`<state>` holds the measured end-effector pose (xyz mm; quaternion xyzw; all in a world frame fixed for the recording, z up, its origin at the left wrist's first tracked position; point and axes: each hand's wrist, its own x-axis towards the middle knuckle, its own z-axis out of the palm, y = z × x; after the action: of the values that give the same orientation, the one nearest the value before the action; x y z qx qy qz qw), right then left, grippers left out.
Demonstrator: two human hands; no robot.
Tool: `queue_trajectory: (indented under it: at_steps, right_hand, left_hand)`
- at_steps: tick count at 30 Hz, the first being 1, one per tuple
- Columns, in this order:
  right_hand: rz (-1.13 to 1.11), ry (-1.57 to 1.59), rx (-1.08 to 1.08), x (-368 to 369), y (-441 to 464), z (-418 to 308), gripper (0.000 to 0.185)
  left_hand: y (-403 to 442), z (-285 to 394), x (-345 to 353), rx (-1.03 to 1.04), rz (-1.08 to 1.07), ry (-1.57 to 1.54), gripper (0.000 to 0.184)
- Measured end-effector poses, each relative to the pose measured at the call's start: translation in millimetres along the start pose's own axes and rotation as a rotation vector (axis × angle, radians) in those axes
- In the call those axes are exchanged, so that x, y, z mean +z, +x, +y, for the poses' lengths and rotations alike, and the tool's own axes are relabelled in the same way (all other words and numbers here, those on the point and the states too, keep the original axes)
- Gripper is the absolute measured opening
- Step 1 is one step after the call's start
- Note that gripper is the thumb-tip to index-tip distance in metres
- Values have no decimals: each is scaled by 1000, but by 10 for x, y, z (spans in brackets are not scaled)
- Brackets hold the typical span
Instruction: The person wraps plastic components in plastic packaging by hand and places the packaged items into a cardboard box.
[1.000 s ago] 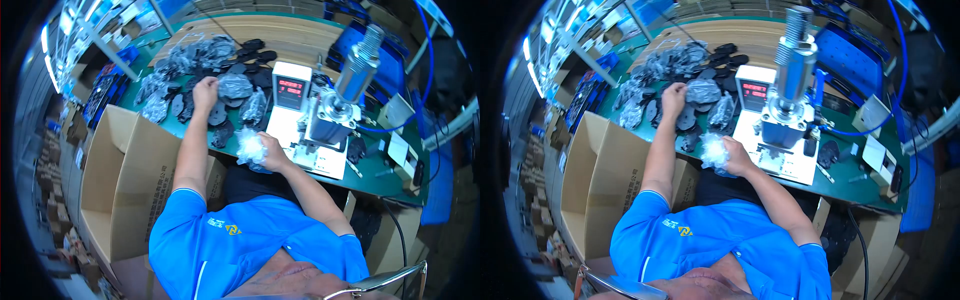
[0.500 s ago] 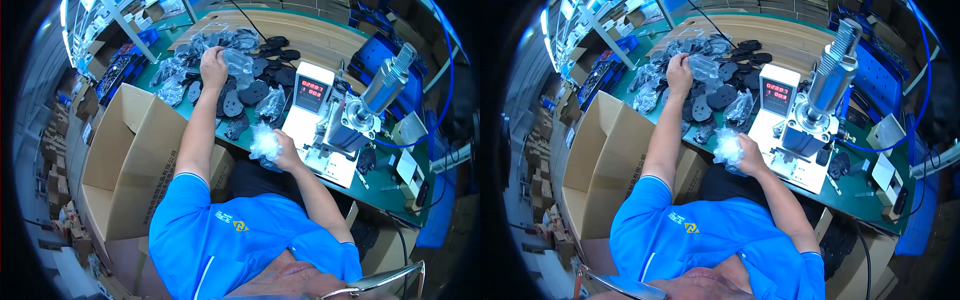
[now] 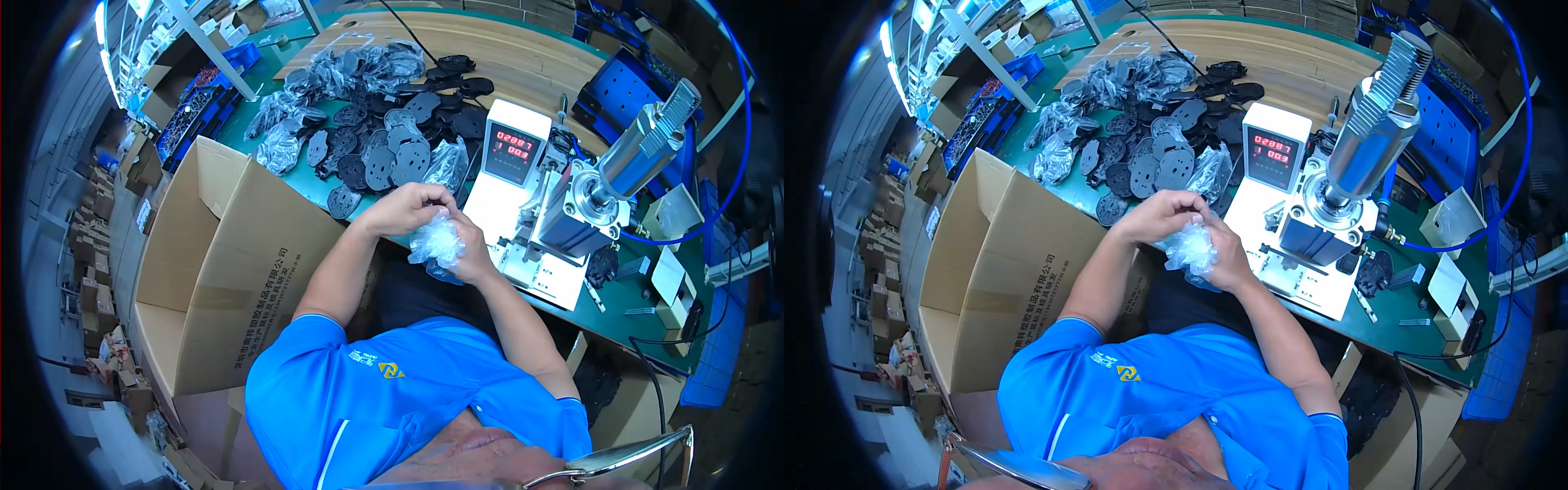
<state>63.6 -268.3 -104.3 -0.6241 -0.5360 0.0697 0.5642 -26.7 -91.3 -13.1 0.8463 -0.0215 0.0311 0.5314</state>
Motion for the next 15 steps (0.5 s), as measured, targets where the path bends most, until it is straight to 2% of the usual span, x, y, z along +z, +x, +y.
queue_trajectory:
  at_steps: [4,6,7,11,15]
  right_hand:
    - [-53,68,85,1,-28,42,31]
    - [-62,63,105,6,-21,76,27]
    - [-58,58,105,11,-31,79,27]
    - [-65,35,134,18,-29,65,25]
    - [-39,40,104,-2,-12,-29,24]
  left_hand:
    - [392,-160,-138,-82,-6,-45,18]
    - [667,-110,-170,-248,393,446,24]
    - [797,-155,-196,-243,391,446,24]
    - [1337,-602,-287,-285,351,899,33]
    - [1540,-665,-386,-303,240,976,31]
